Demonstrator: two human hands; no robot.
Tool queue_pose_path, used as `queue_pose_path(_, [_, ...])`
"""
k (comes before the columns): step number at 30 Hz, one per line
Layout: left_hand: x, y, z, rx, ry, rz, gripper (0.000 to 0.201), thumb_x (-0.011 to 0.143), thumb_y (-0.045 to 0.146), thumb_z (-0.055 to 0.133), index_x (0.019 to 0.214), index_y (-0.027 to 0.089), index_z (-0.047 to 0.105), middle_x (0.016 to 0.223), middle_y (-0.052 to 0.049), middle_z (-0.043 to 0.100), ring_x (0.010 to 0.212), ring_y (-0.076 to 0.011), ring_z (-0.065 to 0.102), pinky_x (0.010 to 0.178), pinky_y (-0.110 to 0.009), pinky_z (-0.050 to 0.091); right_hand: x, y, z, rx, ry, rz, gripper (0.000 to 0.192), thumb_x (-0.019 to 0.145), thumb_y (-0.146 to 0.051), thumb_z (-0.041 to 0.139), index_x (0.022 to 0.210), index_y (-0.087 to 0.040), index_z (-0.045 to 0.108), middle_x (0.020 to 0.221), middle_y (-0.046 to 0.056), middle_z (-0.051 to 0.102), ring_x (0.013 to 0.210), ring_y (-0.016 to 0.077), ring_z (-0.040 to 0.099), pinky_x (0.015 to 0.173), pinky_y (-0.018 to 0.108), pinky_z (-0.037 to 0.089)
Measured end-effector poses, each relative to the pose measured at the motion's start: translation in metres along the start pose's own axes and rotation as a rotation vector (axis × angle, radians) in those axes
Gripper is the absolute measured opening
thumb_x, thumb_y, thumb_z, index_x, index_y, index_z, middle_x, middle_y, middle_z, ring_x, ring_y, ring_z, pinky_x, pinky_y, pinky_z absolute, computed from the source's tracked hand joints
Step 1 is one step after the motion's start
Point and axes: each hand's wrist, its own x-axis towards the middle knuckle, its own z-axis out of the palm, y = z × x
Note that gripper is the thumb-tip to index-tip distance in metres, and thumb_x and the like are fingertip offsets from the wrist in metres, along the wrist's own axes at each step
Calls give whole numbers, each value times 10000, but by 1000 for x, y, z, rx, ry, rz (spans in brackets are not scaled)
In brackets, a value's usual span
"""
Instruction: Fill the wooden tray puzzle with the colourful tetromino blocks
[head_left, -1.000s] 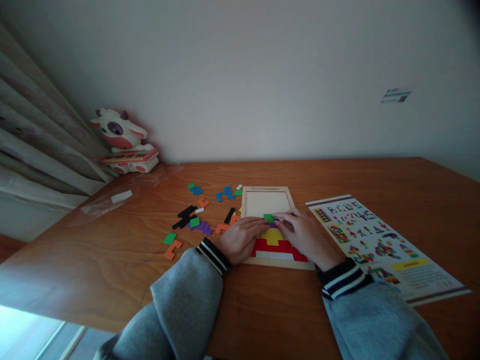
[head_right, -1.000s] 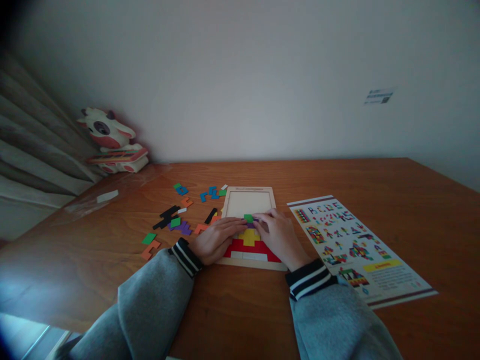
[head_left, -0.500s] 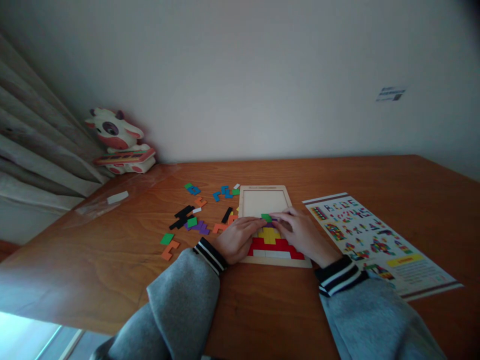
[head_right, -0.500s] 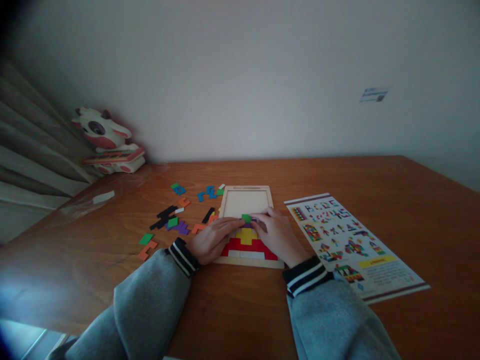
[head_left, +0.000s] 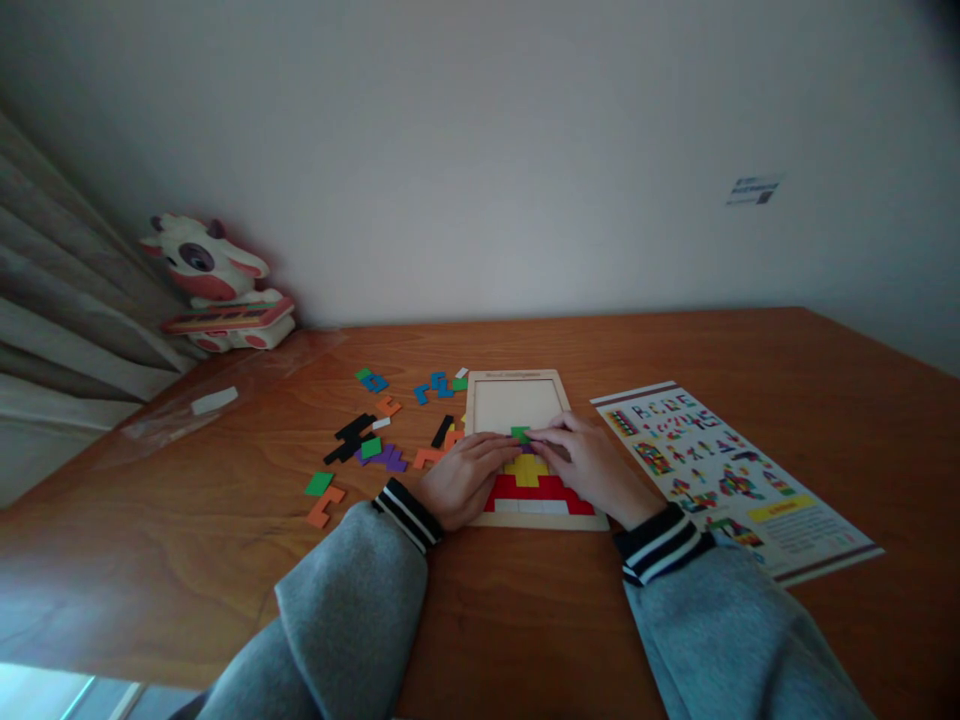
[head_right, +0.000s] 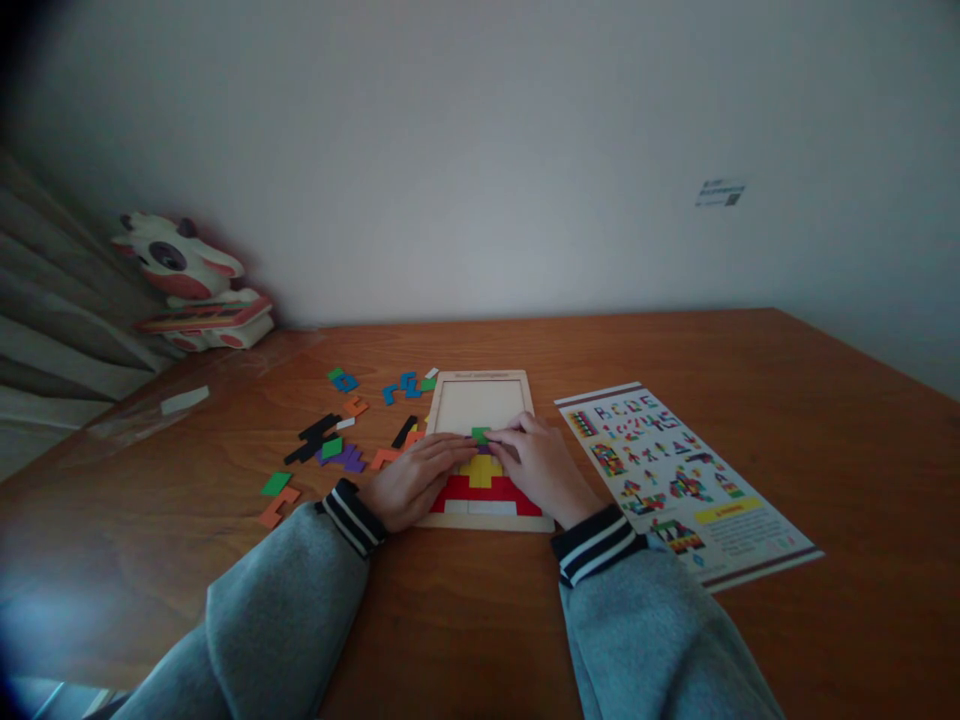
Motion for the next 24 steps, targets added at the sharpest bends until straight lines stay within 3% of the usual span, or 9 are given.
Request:
queue_pose_path(17, [-1, -1, 0, -17, 4, 11, 435, 957, 98, 357, 1370, 166, 476, 1362, -144, 578, 1315, -233, 493, 1112, -478, 419, 0, 0, -1, -5, -24, -25, 259, 958, -337, 536, 1119, -310, 737, 954, 59, 662, 840, 201, 637, 779, 358, 518])
queue_pose_path(24, [0, 1, -2, 27, -35, -19, 427, 950, 87, 368, 1353, 154, 491, 1370, -135, 577, 1313, -225, 495, 1158, -493, 339, 0, -2, -2, -17, -31, -1, 285, 968, -339, 508, 1151, -289, 721, 973, 66, 664, 874, 211, 638, 824, 372, 518])
